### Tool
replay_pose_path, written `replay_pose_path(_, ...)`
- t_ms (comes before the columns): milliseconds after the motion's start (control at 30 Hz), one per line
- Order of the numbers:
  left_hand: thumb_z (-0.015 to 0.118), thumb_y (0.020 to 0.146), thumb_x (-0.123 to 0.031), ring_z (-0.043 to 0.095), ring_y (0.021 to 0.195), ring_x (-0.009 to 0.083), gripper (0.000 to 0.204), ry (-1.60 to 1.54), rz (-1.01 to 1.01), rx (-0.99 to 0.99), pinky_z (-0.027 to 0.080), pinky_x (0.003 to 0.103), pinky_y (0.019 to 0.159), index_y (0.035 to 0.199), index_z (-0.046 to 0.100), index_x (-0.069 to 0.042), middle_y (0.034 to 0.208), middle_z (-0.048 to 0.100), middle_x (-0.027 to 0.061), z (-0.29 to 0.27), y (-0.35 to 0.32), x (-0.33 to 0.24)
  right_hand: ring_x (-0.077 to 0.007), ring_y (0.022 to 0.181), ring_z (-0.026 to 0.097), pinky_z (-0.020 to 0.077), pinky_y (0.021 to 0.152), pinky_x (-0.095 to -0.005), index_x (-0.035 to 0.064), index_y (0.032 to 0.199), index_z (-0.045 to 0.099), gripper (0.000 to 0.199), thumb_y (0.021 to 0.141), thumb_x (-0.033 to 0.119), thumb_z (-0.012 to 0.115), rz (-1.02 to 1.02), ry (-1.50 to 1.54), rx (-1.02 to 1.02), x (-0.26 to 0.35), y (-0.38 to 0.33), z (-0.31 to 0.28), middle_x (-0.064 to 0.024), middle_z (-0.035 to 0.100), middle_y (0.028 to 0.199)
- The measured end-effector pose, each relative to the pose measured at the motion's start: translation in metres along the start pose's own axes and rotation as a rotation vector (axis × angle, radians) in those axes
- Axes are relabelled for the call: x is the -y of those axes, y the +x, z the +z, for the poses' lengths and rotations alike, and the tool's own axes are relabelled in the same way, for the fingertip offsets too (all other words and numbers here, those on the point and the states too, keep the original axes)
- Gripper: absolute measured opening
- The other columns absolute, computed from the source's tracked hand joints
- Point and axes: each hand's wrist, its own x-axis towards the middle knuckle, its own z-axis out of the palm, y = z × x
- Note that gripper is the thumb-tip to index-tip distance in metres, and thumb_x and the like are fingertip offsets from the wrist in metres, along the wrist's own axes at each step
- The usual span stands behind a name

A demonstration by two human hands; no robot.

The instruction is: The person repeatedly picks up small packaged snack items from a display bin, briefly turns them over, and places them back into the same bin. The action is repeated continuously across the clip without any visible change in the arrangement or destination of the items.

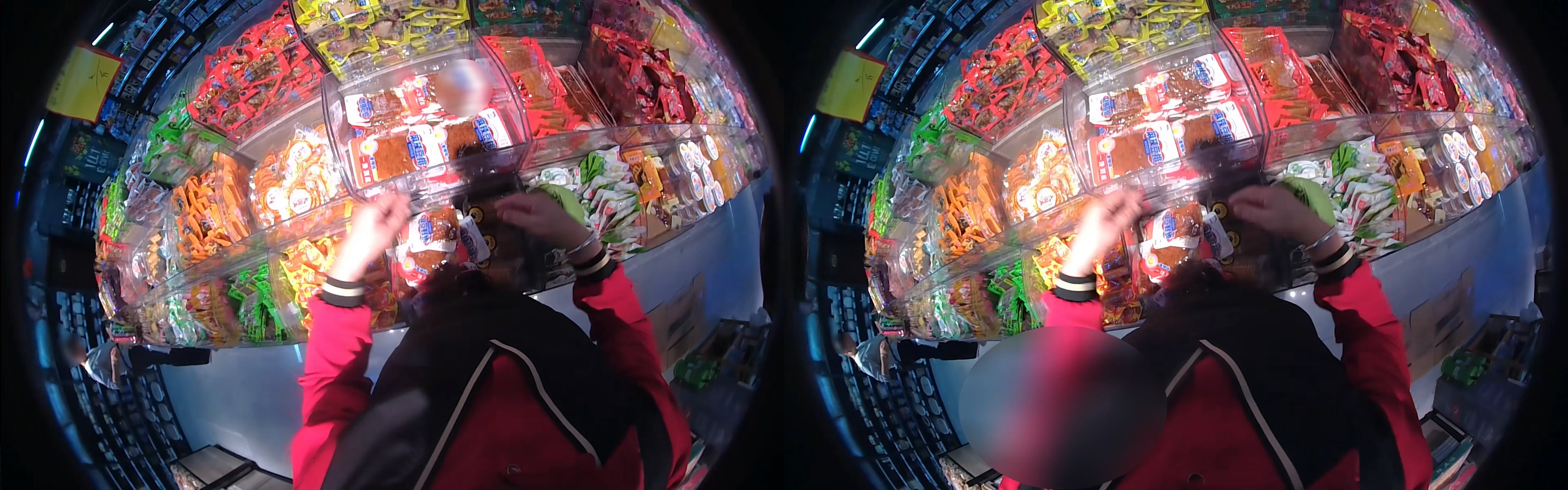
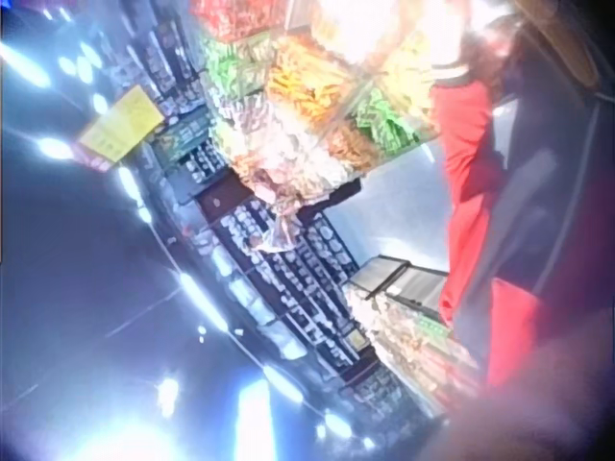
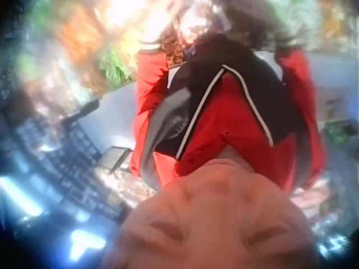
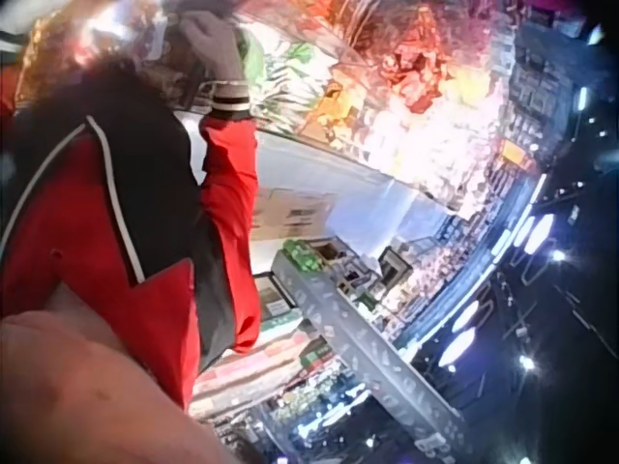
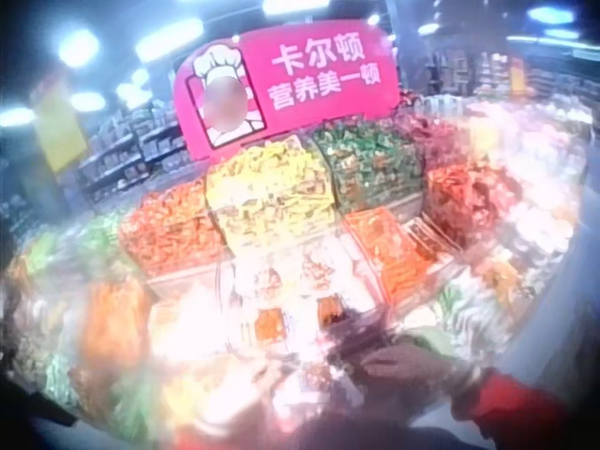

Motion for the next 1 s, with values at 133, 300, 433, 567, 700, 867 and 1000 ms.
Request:
replay_pose_path(133, 0.067, 0.071, -0.023, 0.049, 0.107, 0.0367, 0.062, 0.435, -0.162, 0.349, 0.041, 0.038, 0.090, 0.124, 0.042, -0.003, 0.118, 0.047, 0.0248, 0.071, -0.014, 0.069, -0.0291, 0.091, 0.059, 0.0469, 0.076, -0.0366, 0.0032, 0.109, 0.054, 0.039, 0.079, 0.028, 0.059, 0.083, -0.149, -0.033, -0.051, -0.015, 0.066, -0.0165, 0.060, 0.095)
replay_pose_path(300, 0.079, 0.059, -0.035, 0.036, 0.121, 0.0377, 0.103, 0.412, -0.323, 0.256, 0.032, 0.037, 0.100, 0.137, 0.018, -0.004, 0.133, 0.031, 0.0259, 0.101, -0.007, 0.070, -0.0327, 0.091, 0.058, 0.0466, 0.077, -0.0395, 0.0036, 0.111, 0.051, 0.041, 0.078, 0.027, 0.058, 0.217, -0.133, -0.190, -0.071, -0.013, 0.101, -0.0172, 0.060, 0.097)
replay_pose_path(433, 0.073, 0.068, -0.015, 0.047, 0.112, 0.0364, 0.088, 0.096, -0.284, -0.022, 0.039, 0.037, 0.093, 0.133, 0.016, 0.001, 0.117, 0.048, 0.0271, 0.115, 0.001, 0.085, -0.0323, 0.090, 0.058, 0.0463, 0.077, -0.0387, 0.0043, 0.109, 0.051, 0.039, 0.077, 0.026, 0.058, 0.178, -0.091, -0.306, -0.094, -0.012, 0.110, -0.0166, 0.059, 0.099)
replay_pose_path(567, 0.065, 0.068, -0.001, 0.055, 0.096, 0.0401, 0.085, 0.166, -0.258, -0.231, 0.045, 0.041, 0.083, 0.136, 0.013, -0.002, 0.101, 0.056, 0.0286, 0.126, -0.003, 0.097, -0.0272, 0.087, 0.059, 0.0472, 0.076, -0.0364, 0.0047, 0.110, 0.051, 0.042, 0.074, 0.025, 0.060, 0.225, -0.088, -0.289, -0.104, -0.006, 0.117, -0.0133, 0.060, 0.093)
replay_pose_path(700, 0.069, 0.065, -0.008, 0.056, 0.092, 0.0392, 0.054, 0.030, -0.378, -0.441, 0.044, 0.041, 0.081, 0.111, 0.043, 0.002, 0.099, 0.058, 0.0253, 0.137, 0.007, 0.107, -0.0249, 0.085, 0.060, 0.0479, 0.073, -0.0347, 0.0052, 0.110, 0.052, 0.043, 0.073, 0.025, 0.062, 0.123, -0.054, -0.357, -0.127, 0.008, 0.118, -0.0120, 0.060, 0.094)
replay_pose_path(867, 0.077, 0.057, -0.015, 0.058, 0.092, 0.0362, 0.054, -0.301, -0.594, -0.392, 0.045, 0.037, 0.081, 0.102, 0.054, 0.003, 0.096, 0.061, 0.0228, 0.121, 0.005, 0.106, -0.0255, 0.083, 0.060, 0.0478, 0.072, -0.0354, 0.0039, 0.099, 0.057, 0.036, 0.073, 0.028, 0.063, 0.226, -0.235, -0.228, -0.102, 0.010, 0.108, -0.0124, 0.060, 0.089)
replay_pose_path(1000, 0.064, 0.065, -0.013, 0.059, 0.091, 0.0357, 0.041, -0.075, -0.570, -0.356, 0.046, 0.038, 0.079, 0.103, 0.056, 0.001, 0.092, 0.062, 0.0224, 0.114, -0.002, 0.079, -0.0252, 0.083, 0.059, 0.0470, 0.072, -0.0357, 0.0034, 0.093, 0.060, 0.032, 0.073, 0.029, 0.062, 0.183, -0.246, -0.271, -0.118, 0.007, 0.109, -0.0136, 0.060, 0.085)
